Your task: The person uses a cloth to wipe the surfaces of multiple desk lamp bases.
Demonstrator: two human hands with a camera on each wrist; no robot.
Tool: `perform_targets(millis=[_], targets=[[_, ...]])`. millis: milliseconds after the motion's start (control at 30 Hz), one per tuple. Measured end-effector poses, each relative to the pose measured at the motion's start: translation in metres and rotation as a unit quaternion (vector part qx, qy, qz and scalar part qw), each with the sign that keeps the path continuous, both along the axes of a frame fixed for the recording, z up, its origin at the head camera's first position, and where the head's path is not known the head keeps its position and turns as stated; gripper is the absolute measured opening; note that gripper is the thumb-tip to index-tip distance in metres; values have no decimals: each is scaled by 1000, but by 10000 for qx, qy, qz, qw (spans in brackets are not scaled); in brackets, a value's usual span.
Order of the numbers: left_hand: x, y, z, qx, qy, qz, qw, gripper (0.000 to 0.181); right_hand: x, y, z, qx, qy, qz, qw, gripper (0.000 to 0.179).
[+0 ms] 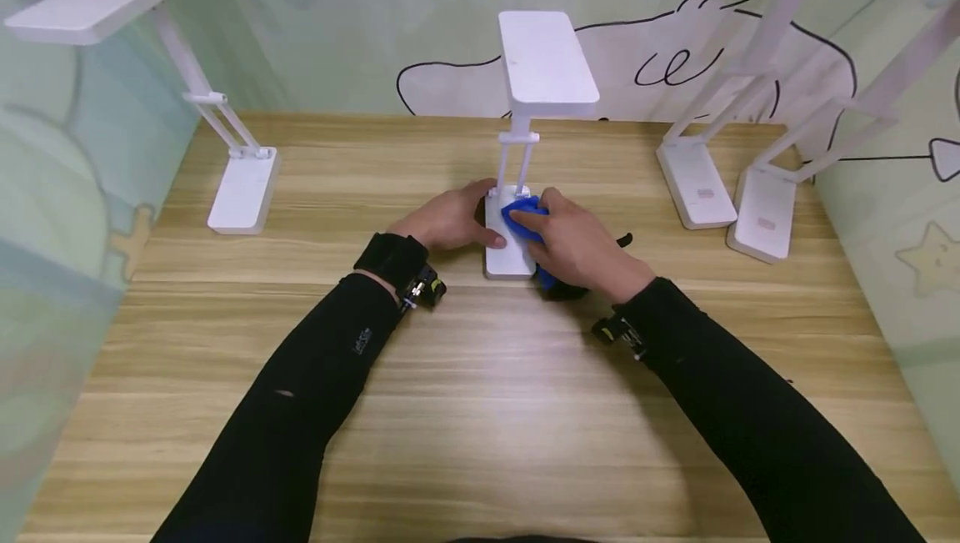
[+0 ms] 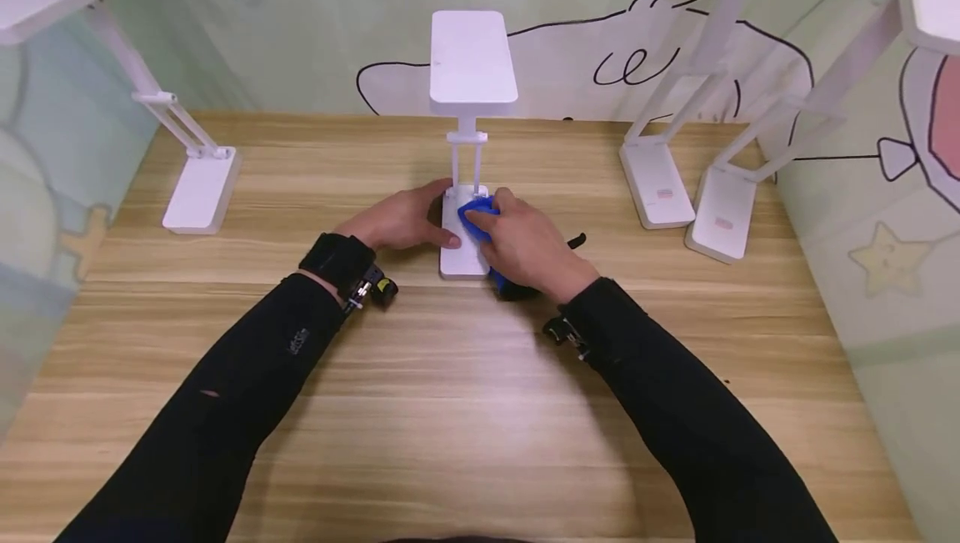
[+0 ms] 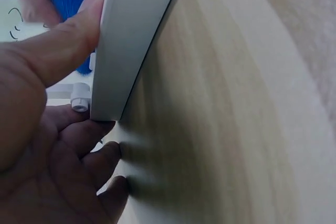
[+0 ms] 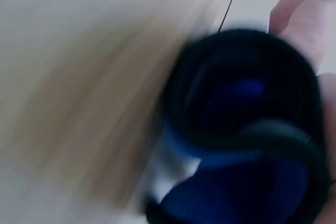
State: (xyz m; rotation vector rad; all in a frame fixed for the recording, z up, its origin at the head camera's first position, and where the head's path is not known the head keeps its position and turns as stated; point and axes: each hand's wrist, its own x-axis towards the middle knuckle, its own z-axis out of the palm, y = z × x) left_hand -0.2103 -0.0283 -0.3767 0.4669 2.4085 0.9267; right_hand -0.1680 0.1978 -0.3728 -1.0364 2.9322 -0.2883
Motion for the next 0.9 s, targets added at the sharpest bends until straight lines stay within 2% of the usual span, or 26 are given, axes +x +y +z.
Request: perform_targets(millis=[133, 367, 433, 567, 667, 767, 900], targets=[[3, 4, 0, 99, -43, 35, 9999, 105, 5, 17, 0, -182, -524, -26, 9985, 48], [5, 9, -7, 118, 108, 83, 9998, 102, -4, 13, -5, -232, -556, -695, 9958, 52], [6, 8, -8, 103, 163, 97, 9998, 102, 1, 14, -4, -277, -706, -564, 9955, 51], [7, 5, -6, 4, 196, 108, 9997, 103, 13, 24, 1, -470, -1193, -42, 9917, 47], [6, 3, -5, -87, 213, 101, 9997, 101, 16, 30, 5, -588, -1436, 102, 9878, 43], [6, 0, -3, -120, 215, 164, 9996, 93, 11, 26, 8, -467, -1234, -66, 9912, 44], [5, -1, -4, -60, 177, 232, 9996, 85, -2, 11, 7, -72, -753, -493, 9959, 50]])
